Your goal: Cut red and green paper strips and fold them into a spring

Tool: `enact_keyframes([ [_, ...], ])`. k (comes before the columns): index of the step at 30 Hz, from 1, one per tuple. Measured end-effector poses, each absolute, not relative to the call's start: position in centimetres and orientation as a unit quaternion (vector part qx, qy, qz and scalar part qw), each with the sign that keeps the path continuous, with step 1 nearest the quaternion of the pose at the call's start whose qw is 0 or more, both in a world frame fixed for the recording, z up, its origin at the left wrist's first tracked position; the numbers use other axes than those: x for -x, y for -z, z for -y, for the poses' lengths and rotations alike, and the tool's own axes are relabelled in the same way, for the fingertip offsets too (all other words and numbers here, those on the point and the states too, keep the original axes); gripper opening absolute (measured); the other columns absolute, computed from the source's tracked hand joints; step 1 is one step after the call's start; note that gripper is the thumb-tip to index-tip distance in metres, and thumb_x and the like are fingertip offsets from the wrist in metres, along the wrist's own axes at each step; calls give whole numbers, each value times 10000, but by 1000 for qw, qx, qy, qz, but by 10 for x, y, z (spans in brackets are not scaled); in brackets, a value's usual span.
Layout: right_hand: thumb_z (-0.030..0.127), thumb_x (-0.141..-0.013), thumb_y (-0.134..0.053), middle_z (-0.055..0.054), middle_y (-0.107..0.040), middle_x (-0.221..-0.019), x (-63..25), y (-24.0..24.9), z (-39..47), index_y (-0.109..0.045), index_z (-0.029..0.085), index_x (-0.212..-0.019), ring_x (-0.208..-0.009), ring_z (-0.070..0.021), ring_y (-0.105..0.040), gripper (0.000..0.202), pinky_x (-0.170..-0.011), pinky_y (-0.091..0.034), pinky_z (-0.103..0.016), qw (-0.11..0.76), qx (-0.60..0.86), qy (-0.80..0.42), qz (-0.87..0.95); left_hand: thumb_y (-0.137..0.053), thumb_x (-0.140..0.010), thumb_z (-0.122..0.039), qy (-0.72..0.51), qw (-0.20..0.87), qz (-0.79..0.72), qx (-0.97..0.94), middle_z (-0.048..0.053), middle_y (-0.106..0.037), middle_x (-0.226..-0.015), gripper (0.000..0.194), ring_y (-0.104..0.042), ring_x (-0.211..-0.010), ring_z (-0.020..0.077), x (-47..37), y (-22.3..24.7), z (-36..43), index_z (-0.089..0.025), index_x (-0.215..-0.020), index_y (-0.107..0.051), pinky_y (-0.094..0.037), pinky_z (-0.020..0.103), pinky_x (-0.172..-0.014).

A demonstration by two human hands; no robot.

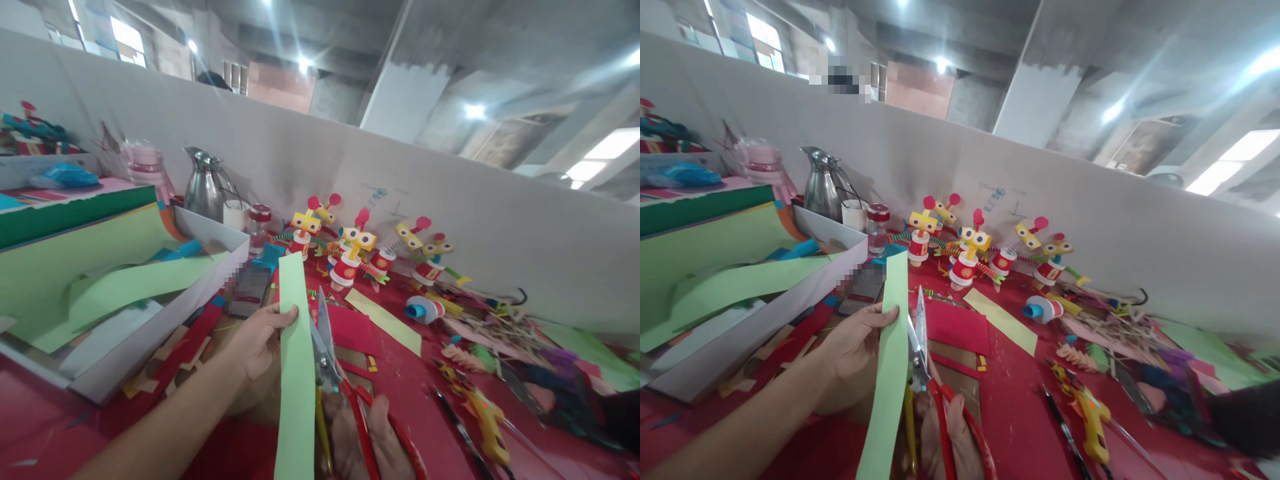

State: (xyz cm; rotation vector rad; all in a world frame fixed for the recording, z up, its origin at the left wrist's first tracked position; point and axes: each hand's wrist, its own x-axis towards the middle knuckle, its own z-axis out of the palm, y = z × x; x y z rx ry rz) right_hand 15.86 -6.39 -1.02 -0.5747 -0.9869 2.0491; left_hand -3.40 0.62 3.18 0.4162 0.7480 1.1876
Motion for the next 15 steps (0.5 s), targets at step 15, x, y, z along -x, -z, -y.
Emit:
enact_keyframes([
  [15,156,-829,107,-3,-461,-1356,-162,17,43,-629,105,-1069,-1160,-172,-530,776,-752,-520,-305,178,-88,-972,122,-652,-768,-200,-568,752,-299,-151,86,-700,-739,148,-665,-636,155,43,-38,-9,-94,-871,-641,-572,253,-617],
])
